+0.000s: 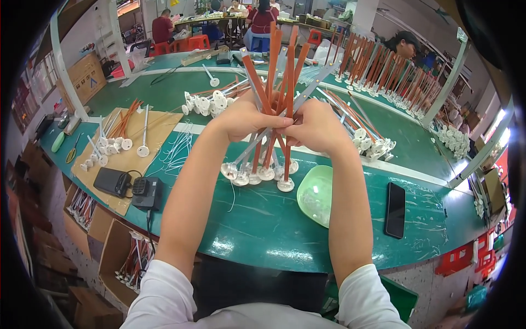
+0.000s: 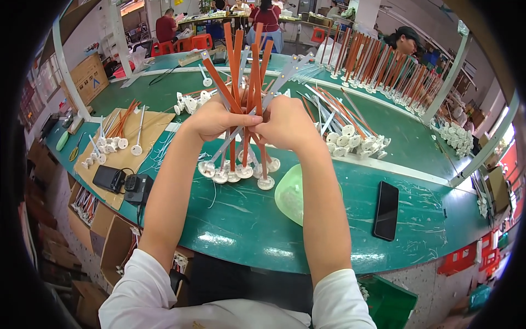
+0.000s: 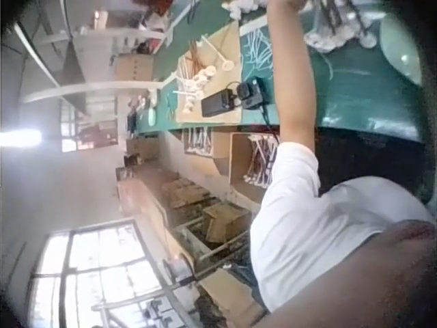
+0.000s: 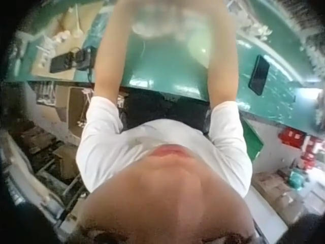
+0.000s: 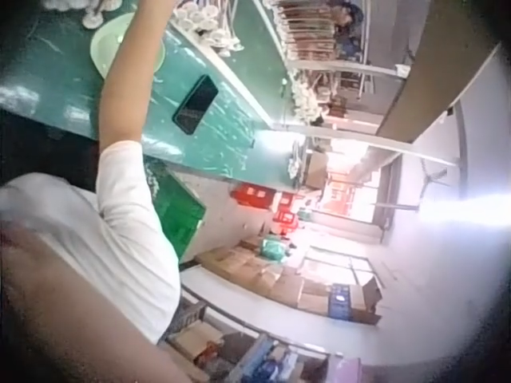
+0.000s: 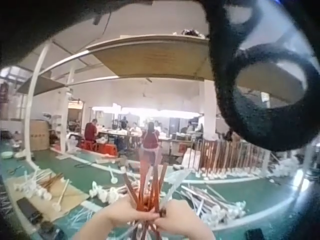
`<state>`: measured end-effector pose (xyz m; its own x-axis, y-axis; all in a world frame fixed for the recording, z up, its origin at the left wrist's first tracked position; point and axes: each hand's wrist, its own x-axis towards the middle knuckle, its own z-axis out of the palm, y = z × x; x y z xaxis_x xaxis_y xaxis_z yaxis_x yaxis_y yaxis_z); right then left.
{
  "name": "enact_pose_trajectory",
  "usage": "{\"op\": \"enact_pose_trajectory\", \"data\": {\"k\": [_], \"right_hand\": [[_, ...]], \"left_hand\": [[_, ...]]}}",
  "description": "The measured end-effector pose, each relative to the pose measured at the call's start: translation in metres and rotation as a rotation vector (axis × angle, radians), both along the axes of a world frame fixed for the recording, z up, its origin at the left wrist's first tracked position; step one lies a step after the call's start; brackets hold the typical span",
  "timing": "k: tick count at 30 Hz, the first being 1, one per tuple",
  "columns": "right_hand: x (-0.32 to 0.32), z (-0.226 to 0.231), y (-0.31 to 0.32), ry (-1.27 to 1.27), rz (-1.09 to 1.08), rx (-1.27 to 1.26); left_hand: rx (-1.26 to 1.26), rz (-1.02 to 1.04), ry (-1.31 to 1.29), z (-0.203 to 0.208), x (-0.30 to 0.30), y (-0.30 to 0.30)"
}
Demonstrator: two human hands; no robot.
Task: Gathering multiple LED light strips into a bundle and securing them with a plastic cable tie before placing them into a storage box.
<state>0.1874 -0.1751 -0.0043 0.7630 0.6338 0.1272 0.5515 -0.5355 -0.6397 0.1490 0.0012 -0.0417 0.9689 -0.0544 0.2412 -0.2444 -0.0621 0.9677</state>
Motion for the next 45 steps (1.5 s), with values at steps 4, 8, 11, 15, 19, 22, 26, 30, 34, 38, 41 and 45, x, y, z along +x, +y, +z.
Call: {"op": "enact_pose_trajectory", "data": {"k": [4, 8, 11, 15, 19, 22, 26, 30, 34, 38, 41, 45], "right_hand": [[-0.001, -0.002, 0.002, -0.067, -0.002, 0.006], [0.000, -0.007, 0.005, -0.145, -0.005, 0.005], [0.002, -0.008, 0.004, -0.207, -0.022, 0.015], [0.014, -0.018, 0.010, 0.021, 0.078, 0.231], [0.015, -0.017, 0.015, 0.122, 0.014, 0.475], [0.011, -0.014, 0.017, 0.139, -0.006, 0.507], [0.000, -0.015, 0.025, -0.030, -0.132, 0.552], [0.008, -0.016, 0.022, 0.060, -0.120, 0.589], [0.014, -0.021, 0.025, 0.091, -0.115, 0.601], [0.026, -0.029, 0.030, 0.004, -0.212, 0.617], [0.026, -0.031, 0.033, -0.148, -0.181, 0.819], [0.015, -0.025, 0.031, -0.120, -0.143, 0.797]], "left_hand": [[0.145, 0.034, 0.037, 0.019, -0.016, 0.002], [0.240, 0.084, -0.014, 0.014, -0.012, 0.015], [0.332, 0.092, 0.010, 0.021, -0.016, 0.016], [0.277, 0.157, -0.064, 0.013, -0.010, 0.022], [0.271, 0.203, -0.027, 0.014, -0.008, 0.019], [0.271, 0.222, -0.018, 0.013, -0.007, 0.023], [0.242, 0.217, -0.034, 0.005, -0.001, 0.031], [0.268, 0.216, -0.017, 0.010, -0.004, 0.028], [0.246, 0.240, -0.048, 0.007, -0.005, 0.029], [0.218, 0.210, -0.059, 0.006, -0.001, 0.036], [0.179, 0.199, -0.058, 0.006, -0.002, 0.034], [0.241, 0.218, -0.035, 0.010, -0.008, 0.030]]}}
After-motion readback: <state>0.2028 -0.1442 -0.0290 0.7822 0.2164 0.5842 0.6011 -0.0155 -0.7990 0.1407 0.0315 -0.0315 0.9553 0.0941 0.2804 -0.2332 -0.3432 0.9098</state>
